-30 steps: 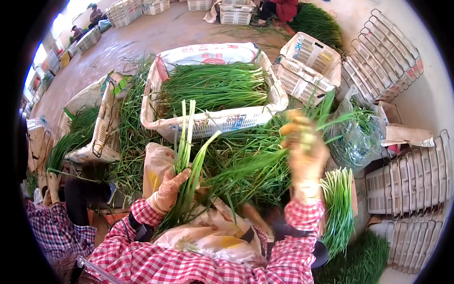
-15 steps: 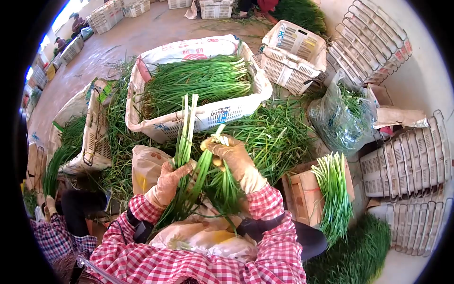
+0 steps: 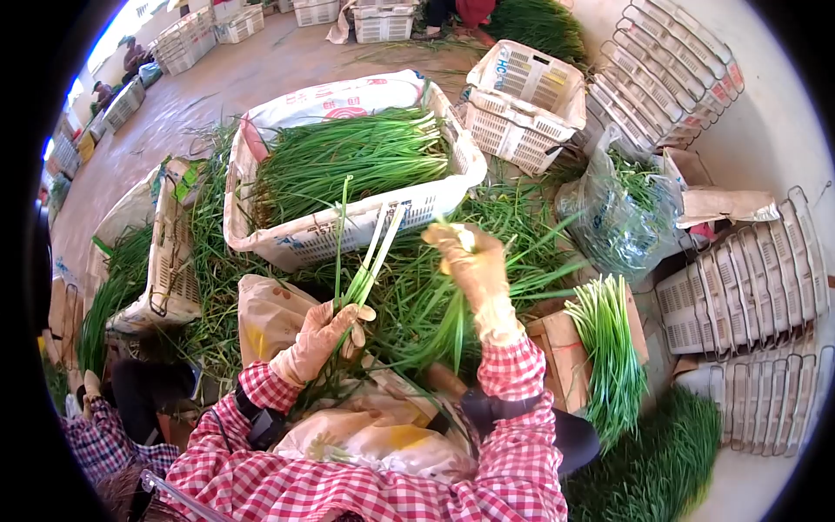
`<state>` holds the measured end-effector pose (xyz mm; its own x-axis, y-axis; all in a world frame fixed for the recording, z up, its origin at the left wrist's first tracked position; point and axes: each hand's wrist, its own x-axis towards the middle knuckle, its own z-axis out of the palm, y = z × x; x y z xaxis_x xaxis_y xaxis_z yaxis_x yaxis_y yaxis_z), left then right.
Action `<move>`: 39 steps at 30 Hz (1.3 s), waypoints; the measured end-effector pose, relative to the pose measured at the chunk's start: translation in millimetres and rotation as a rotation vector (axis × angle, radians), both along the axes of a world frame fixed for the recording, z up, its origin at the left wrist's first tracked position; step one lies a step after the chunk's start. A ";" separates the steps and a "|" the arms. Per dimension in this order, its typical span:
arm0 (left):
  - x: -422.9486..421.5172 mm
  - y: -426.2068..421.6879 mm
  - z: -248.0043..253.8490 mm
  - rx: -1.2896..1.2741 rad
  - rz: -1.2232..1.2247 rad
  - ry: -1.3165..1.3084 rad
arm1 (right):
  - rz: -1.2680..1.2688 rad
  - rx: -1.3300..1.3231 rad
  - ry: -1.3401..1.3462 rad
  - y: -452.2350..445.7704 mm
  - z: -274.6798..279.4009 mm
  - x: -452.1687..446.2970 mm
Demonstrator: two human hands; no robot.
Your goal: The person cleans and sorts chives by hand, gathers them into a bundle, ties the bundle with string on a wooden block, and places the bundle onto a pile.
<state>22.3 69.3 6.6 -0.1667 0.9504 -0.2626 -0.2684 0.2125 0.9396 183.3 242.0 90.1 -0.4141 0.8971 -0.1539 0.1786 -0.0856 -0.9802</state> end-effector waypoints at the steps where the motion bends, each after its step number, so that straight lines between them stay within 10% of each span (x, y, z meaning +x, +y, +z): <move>1: 1.5 0.6 0.4 0.007 -0.035 -0.005 | 0.027 -0.089 -0.066 -1.9 4.4 -5.5; 4: 4.3 1.5 4.9 0.001 -0.153 -0.025 | 0.171 -0.174 0.376 7.9 -23.1 -15.5; 8: -6.4 6.7 7.8 0.048 -0.386 -0.003 | 0.373 -0.303 0.305 17.0 -19.4 -4.6; 17: 9.5 83.7 43.6 0.218 -0.076 -0.256 | 0.102 0.111 0.182 4.4 1.0 -9.5; 23: 7.5 103.5 40.7 0.382 -0.073 0.688 | -0.106 0.351 0.206 22.3 50.0 11.3; 27: -10.4 98.2 -29.0 0.176 -0.141 0.408 | -0.245 0.511 0.244 37.8 104.2 42.9; 33: -96.9 91.5 -188.8 -0.614 -1.053 1.701 | -0.395 0.541 0.393 56.1 123.8 92.7; 36: -120.0 86.4 -142.6 -0.707 -1.375 1.526 | -0.241 0.507 0.056 113.4 42.1 70.9; 37: -101.7 74.8 -112.5 -0.441 -0.903 1.773 | -0.211 0.488 0.185 95.1 59.7 68.4; 39: -100.5 71.0 -71.6 -0.209 -0.698 1.764 | -0.218 0.483 0.201 101.4 67.3 72.9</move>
